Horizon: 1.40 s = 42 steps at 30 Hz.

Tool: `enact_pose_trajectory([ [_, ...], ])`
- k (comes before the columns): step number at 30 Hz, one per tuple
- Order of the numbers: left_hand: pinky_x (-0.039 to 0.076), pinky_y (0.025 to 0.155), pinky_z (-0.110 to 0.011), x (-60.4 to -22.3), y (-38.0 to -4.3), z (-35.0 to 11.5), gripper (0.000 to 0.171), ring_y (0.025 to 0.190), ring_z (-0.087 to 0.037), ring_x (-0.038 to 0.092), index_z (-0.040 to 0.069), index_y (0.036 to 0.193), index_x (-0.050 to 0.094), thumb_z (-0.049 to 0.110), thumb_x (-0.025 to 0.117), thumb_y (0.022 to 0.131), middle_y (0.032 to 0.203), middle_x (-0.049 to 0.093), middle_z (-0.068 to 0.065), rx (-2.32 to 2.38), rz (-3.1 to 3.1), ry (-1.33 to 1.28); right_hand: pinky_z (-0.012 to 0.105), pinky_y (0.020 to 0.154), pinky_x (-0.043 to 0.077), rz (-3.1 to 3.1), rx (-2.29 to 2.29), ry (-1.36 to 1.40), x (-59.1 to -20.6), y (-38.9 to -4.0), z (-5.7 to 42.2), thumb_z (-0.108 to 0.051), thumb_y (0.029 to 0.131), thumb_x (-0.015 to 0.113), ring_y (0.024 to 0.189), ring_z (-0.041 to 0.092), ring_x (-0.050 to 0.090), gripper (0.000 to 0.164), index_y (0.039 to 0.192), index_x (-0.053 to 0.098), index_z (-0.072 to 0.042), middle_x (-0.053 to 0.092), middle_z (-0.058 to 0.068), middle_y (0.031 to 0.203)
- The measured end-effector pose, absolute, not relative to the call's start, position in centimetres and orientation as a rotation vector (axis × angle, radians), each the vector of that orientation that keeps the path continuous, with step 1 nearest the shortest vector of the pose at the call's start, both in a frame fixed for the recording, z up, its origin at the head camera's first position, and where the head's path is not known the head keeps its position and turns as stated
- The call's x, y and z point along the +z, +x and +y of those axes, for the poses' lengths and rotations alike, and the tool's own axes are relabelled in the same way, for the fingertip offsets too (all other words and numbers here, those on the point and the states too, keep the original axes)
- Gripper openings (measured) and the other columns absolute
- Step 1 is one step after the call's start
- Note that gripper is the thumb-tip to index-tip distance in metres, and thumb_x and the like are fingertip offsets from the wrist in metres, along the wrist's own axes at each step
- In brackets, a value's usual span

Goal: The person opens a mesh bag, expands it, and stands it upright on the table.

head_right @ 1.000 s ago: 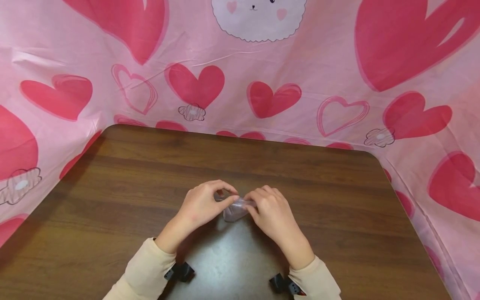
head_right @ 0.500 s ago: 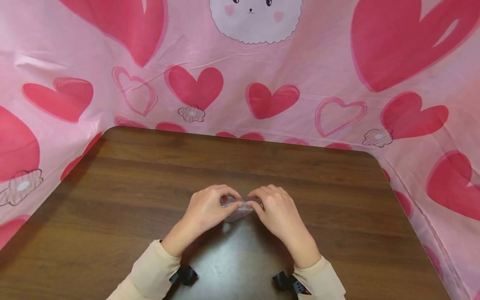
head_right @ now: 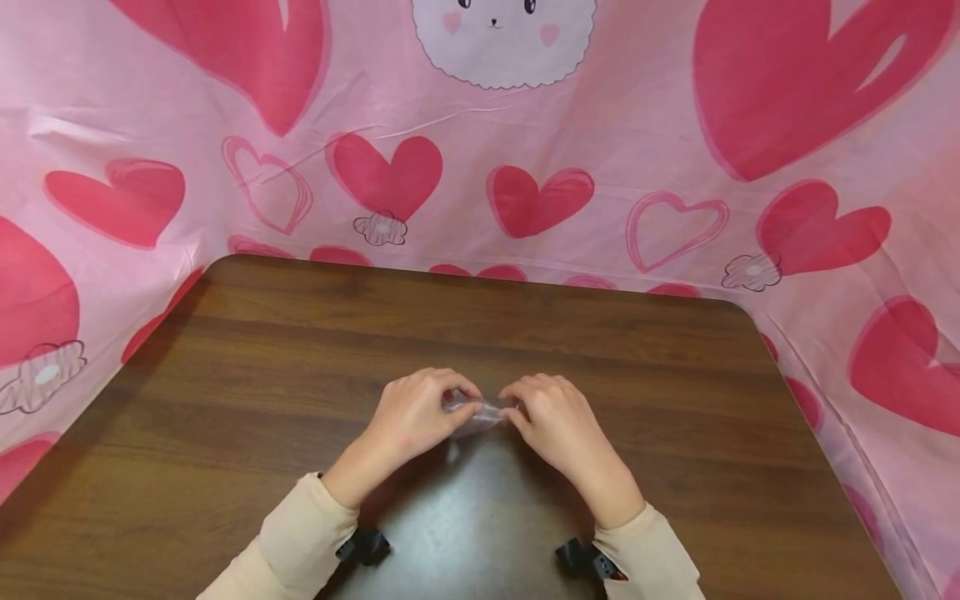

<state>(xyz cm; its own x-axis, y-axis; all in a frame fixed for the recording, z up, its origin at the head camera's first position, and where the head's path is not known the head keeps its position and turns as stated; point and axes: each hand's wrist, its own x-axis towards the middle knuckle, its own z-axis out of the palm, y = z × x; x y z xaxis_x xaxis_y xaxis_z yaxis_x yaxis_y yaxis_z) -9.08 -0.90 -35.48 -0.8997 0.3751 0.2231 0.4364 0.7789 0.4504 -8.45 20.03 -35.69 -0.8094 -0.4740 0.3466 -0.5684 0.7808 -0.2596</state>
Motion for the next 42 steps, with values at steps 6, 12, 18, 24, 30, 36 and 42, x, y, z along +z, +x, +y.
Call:
enact_pose_trajectory([
  [6,0.048,0.065,-0.034,-35.2,-9.9,-0.9,0.014,0.081,-0.01,0.063,0.032,0.095,0.077,0.042,0.074,0.087,0.095,0.071,0.014,-0.731,-2.878,-0.662,0.039,0.074,0.052,-2.709,0.409,0.821,-35.9,-9.1,19.1,-0.014,0.08,0.083,0.074,0.016,0.065,0.009,0.088,0.077,-0.013,0.071,-0.003,0.08],
  [12,0.047,0.063,-0.035,-34.9,-10.5,-0.6,0.01,0.077,-0.012,0.062,0.029,0.094,0.077,0.035,0.075,0.087,0.091,0.072,0.011,-0.634,-2.92,-0.672,0.035,0.061,0.048,-2.699,0.356,0.704,-36.0,-9.2,18.6,-0.014,0.079,0.082,0.061,0.012,0.057,0.007,0.082,0.076,-0.014,0.066,-0.005,0.071],
  [18,0.046,0.057,-0.033,-34.6,-10.8,-0.1,0.016,0.07,-0.012,0.063,0.028,0.091,0.078,0.042,0.071,0.088,0.084,0.071,0.012,-0.579,-2.971,-0.637,0.034,0.056,0.047,-2.697,0.369,0.652,-36.2,-9.1,18.4,-0.013,0.079,0.081,0.06,0.013,0.057,0.007,0.081,0.075,-0.014,0.065,-0.005,0.071],
  [24,0.047,0.061,-0.036,-34.4,-10.9,0.0,0.019,0.074,-0.014,0.065,0.027,0.091,0.078,0.043,0.07,0.089,0.084,0.071,0.011,-0.556,-3.003,-0.611,0.032,0.052,0.044,-2.686,0.404,0.614,-36.2,-9.1,18.1,-0.012,0.08,0.079,0.057,0.013,0.055,0.006,0.079,0.074,-0.014,0.064,-0.004,0.068],
  [30,0.045,0.057,-0.035,-34.4,-11.0,-0.1,0.007,0.067,-0.013,0.06,0.026,0.085,0.077,0.026,0.07,0.086,0.075,0.067,0.01,-0.543,-2.987,-0.622,0.032,0.051,0.043,-2.688,0.444,0.602,-36.0,-9.1,17.8,-0.011,0.08,0.079,0.055,0.012,0.054,0.007,0.08,0.074,-0.015,0.064,-0.005,0.067],
  [36,0.043,0.053,-0.031,-34.4,-11.1,0.0,0.009,0.062,-0.012,0.059,0.029,0.083,0.078,0.025,0.071,0.085,0.07,0.066,0.013,-0.569,-2.915,-0.611,0.032,0.052,0.044,-2.738,0.481,0.608,-36.0,-9.1,17.1,-0.017,0.077,0.085,0.057,0.011,0.054,0.012,0.085,0.076,-0.015,0.065,-0.004,0.069],
  [42,0.045,0.055,-0.033,-34.3,-10.8,-0.5,0.008,0.066,-0.014,0.062,0.027,0.083,0.077,0.02,0.073,0.081,0.073,0.068,0.012,-0.502,-2.917,-0.615,0.033,0.051,0.043,-2.757,0.449,0.597,-36.2,-9.0,16.7,-0.016,0.077,0.085,0.057,0.012,0.056,0.009,0.079,0.076,-0.017,0.066,-0.006,0.068],
])
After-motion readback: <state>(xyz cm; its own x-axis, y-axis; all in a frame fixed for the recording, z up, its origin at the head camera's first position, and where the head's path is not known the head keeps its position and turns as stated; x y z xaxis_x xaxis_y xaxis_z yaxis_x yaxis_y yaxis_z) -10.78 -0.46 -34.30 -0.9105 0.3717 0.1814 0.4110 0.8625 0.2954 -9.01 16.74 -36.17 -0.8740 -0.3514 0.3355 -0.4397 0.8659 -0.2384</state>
